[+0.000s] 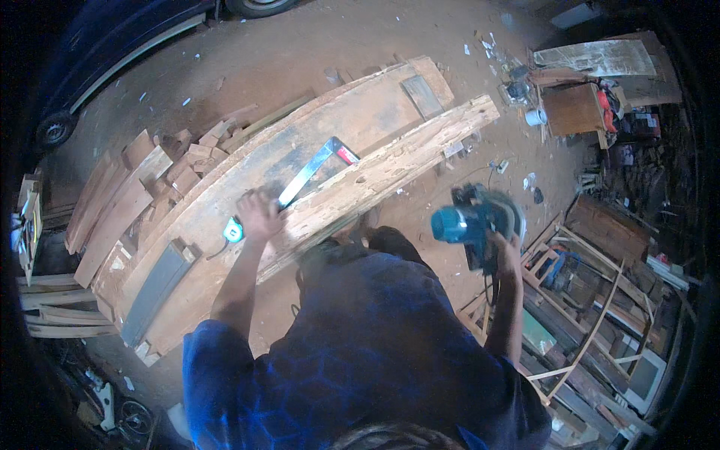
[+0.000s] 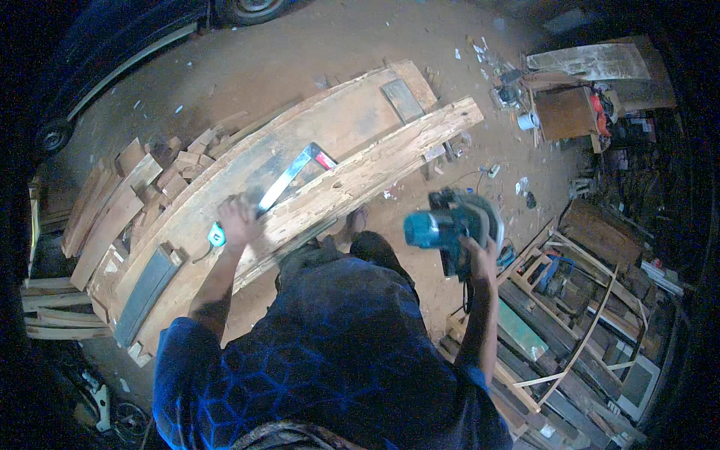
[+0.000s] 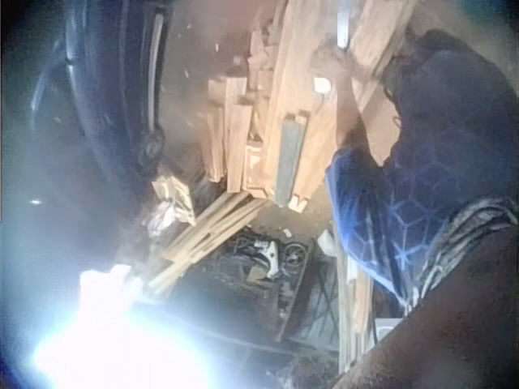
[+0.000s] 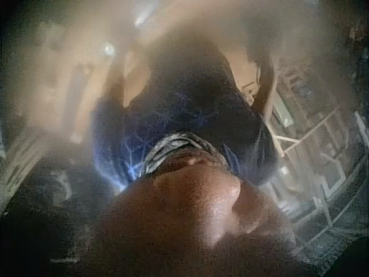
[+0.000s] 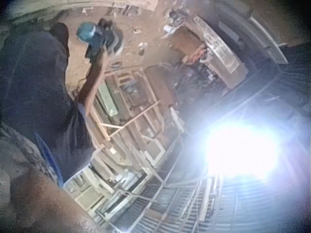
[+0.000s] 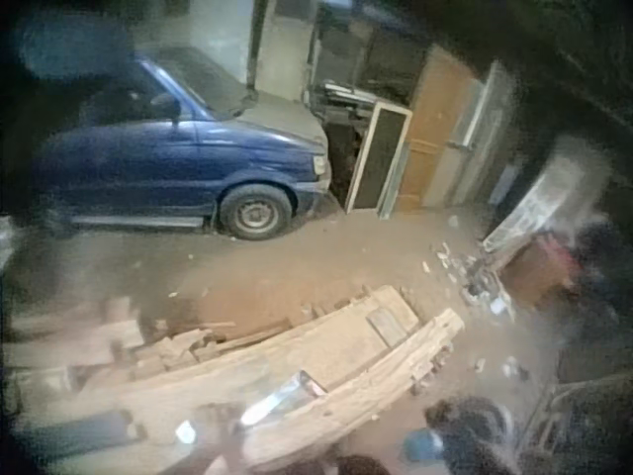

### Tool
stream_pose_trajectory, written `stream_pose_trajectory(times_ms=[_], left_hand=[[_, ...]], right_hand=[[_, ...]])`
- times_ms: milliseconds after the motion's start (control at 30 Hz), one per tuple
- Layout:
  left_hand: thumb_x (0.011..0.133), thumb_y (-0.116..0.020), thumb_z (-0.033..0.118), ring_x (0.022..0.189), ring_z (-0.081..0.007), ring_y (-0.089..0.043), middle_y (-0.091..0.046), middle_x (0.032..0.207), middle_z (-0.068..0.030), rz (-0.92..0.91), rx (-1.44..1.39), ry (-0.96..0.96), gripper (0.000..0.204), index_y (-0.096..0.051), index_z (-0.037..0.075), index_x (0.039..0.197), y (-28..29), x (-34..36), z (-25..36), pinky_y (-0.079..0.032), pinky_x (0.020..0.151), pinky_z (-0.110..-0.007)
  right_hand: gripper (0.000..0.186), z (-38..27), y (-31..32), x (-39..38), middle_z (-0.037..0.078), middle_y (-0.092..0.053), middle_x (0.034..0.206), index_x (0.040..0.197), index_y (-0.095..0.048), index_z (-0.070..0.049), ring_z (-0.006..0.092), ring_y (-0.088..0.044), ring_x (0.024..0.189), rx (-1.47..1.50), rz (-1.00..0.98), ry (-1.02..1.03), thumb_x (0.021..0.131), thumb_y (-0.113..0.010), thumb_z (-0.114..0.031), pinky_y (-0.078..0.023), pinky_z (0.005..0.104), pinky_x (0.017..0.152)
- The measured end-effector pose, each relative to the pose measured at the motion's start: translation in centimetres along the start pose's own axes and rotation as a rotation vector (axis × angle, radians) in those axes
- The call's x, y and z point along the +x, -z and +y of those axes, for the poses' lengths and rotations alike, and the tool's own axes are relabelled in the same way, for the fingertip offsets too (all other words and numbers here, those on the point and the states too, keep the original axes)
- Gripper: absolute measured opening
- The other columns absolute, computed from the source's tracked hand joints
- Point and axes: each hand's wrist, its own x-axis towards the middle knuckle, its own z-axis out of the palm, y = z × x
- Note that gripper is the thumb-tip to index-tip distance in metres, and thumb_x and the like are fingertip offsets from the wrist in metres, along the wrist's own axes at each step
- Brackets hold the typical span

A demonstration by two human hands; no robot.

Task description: The person measures and cuts wooden planks using a circular saw in a cluttered workshop. They use a tape measure and a square to mark the wood, then cut it into smaller pieces, stacking the finished sections.

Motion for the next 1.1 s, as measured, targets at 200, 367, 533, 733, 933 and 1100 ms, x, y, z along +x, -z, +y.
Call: stream_pose_trajectory(times_ms=[200, 367, 533, 733, 933, 1100], left_hand=[[0.07, -0.081, 0.066, 0.151, -0.0479, -0.02, -0.028, 0.158, -0.0311, -0.533, -0.006, -0.055, 0.126, -0.021, 0.002, 0.159, -1.5, 5.1, 16.1, -0.017, 0.123, -0.061], [0.069, -0.084, 0.061, 0.151, -0.0485, -0.021, -0.026, 0.159, -0.0316, -0.731, 0.168, 0.035, 0.132, -0.01, 0.004, 0.162, -4.5, 8.2, 23.0, -0.019, 0.123, -0.062], [0.07, -0.086, 0.049, 0.145, -0.0476, -0.03, -0.033, 0.152, -0.0323, -0.742, 0.331, 0.091, 0.127, -0.011, 0.007, 0.163, -7.5, 8.5, 23.5, -0.025, 0.119, -0.062], [0.063, -0.088, 0.047, 0.132, -0.0465, -0.041, -0.044, 0.14, -0.029, -0.498, 0.096, -0.04, 0.13, -0.015, 0.008, 0.163, -13.4, 14.9, 35.6, -0.032, 0.113, -0.058], [0.064, -0.088, 0.053, 0.134, -0.045, -0.038, -0.043, 0.14, -0.0287, -0.481, 0.074, -0.021, 0.129, -0.018, 0.014, 0.164, -19.4, 21.6, 45.6, -0.028, 0.117, -0.055], [0.069, -0.085, 0.058, 0.141, -0.044, -0.034, -0.038, 0.149, -0.0288, -0.566, 0.104, -0.014, 0.127, -0.016, 0.01, 0.164, -19.4, 23.8, 47.6, -0.022, 0.122, -0.052]], right_hand=[[0.026, 13.9, 7.1, 1.9, 0.003, -0.068, 0.085, 0.102, -0.071, -0.001, 0.0154, -0.061, 0.07, -0.037, 0.17, -0.149, 0.086, -0.073, -0.022, -0.048, 0.0305, 0.065], [0.033, 20.6, 11.8, 5.4, 0.006, -0.072, 0.094, 0.11, -0.072, 0.003, 0.019, -0.066, 0.081, 0.101, 0.241, -0.237, 0.087, -0.071, -0.02, -0.053, 0.0345, 0.077], [0.027, 24.9, 15.2, 14.2, 0.003, -0.067, 0.082, 0.106, -0.074, 0.001, 0.0162, -0.062, 0.069, 0.172, 0.173, -0.199, 0.092, -0.068, -0.021, -0.05, 0.0308, 0.061], [0.02, 26.0, 20.1, 24.7, 0.0, -0.063, 0.079, 0.103, -0.07, -0.006, 0.0119, -0.058, 0.064, 0.147, 0.129, -0.148, 0.09, -0.073, -0.021, -0.046, 0.0294, 0.053], [0.025, 14.3, 21.7, 28.5, 0.0, -0.066, 0.082, 0.108, -0.067, -0.002, 0.0104, -0.058, 0.067, 0.083, -0.01, 0.024, 0.09, -0.075, -0.018, -0.046, 0.0277, 0.063], [0.02, 6.6, 21.1, 31.5, 0.001, -0.062, 0.075, 0.101, -0.066, -0.001, 0.0109, -0.056, 0.061, -0.007, -0.134, 0.13, 0.091, -0.071, -0.018, -0.043, 0.0275, 0.056]])
